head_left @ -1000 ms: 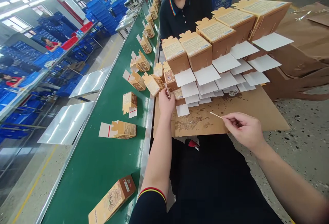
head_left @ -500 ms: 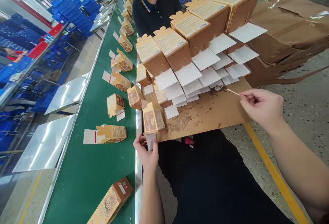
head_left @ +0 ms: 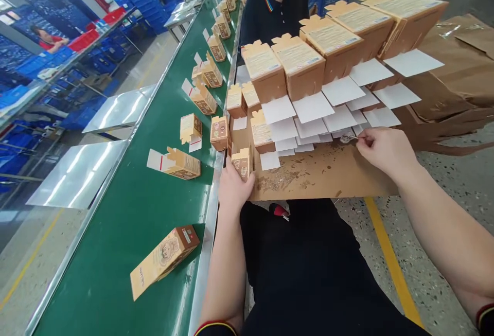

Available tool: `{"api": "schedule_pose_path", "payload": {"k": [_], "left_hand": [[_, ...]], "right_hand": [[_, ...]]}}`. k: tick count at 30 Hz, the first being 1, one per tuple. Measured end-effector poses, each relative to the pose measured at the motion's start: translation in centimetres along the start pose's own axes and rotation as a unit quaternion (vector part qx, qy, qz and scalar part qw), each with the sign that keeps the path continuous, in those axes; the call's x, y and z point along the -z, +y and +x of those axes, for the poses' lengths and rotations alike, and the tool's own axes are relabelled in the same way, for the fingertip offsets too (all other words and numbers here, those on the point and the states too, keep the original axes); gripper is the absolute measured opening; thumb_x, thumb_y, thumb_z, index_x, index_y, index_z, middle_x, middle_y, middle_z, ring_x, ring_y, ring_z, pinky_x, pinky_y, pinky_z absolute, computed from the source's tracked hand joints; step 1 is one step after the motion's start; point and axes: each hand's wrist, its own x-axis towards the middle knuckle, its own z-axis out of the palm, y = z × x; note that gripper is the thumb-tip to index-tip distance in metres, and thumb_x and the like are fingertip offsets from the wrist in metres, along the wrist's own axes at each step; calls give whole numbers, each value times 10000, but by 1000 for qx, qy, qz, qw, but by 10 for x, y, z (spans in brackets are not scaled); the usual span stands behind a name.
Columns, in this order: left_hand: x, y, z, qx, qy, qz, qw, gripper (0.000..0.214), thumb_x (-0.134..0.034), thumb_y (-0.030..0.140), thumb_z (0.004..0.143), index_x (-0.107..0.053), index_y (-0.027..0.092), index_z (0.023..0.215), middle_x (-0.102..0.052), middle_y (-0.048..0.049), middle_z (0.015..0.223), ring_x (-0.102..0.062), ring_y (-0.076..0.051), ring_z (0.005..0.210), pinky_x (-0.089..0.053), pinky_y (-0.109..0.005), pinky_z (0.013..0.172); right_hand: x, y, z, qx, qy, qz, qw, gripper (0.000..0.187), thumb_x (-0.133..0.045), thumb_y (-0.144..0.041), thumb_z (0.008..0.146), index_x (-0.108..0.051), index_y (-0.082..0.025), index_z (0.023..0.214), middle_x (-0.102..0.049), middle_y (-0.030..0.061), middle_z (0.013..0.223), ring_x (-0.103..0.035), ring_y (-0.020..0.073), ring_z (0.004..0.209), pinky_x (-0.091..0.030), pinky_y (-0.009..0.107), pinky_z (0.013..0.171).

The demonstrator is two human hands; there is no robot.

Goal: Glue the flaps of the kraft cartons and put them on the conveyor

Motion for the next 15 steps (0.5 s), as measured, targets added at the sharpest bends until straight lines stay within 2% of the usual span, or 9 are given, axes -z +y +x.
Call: {"api": "schedule_pose_path", "payload": {"k": [2, 4, 7, 10, 12, 15], "left_hand": [[8, -16, -15, -16, -5, -62, 998, 904, -902, 449, 848, -556, 218, 1650, -694, -241, 1558, -644, -492, 1499, -517, -667, 1250], [20, -36, -35, -20, -7, -175, 984, 825, -924, 485, 851, -611, 270, 1583, -727, -176, 1540, -692, -425, 1463, -556, -593, 1238], [28, -59, -55, 27, -11, -376, 926, 789, -968, 583, 819, -658, 282, 1479, -777, -139, 1474, -749, -381, 1397, -624, -523, 1163], [11, -64, -46, 53, 0, -496, 867, 835, -1061, 583, 711, -689, 277, 1394, -777, -138, 1496, -746, -377, 1416, -626, -503, 1172], [-8, -63, -30, 58, 4, -523, 851, 849, -1106, 545, 662, -688, 280, 1353, -790, -131, 1470, -760, -363, 1394, -624, -508, 1178], [-30, -60, -9, 74, -13, -540, 838, 815, -1112, 532, 673, -680, 275, 1313, -810, -125, 1401, -786, -346, 1343, -639, -533, 1160]], "right_hand": [[2, 6, -12, -14, 32, 32, 999, 103, -649, -183, 847, -696, -215, 761, -717, 70, 725, -667, 224, 721, -513, 332, 733], [0, 11, -31, -25, 68, 71, 995, 84, -684, -207, 847, -760, -208, 813, -725, 51, 730, -674, 205, 694, -551, 331, 737], [-10, 5, -63, 14, 102, 146, 984, 124, -717, -258, 901, -831, -209, 891, -759, 49, 756, -694, 190, 670, -585, 319, 678], [-31, -28, -88, 114, 70, 249, 959, 163, -706, -270, 983, -859, -226, 945, -773, 33, 753, -678, 168, 620, -554, 285, 567], [-51, -59, -98, 165, 30, 300, 939, 185, -677, -216, 1013, -847, -233, 942, -763, 15, 749, -643, 148, 593, -515, 269, 536], [-83, -104, -107, 207, -11, 333, 920, 226, -630, -139, 1023, -782, -226, 881, -732, 15, 758, -611, 140, 620, -493, 267, 579]]}}
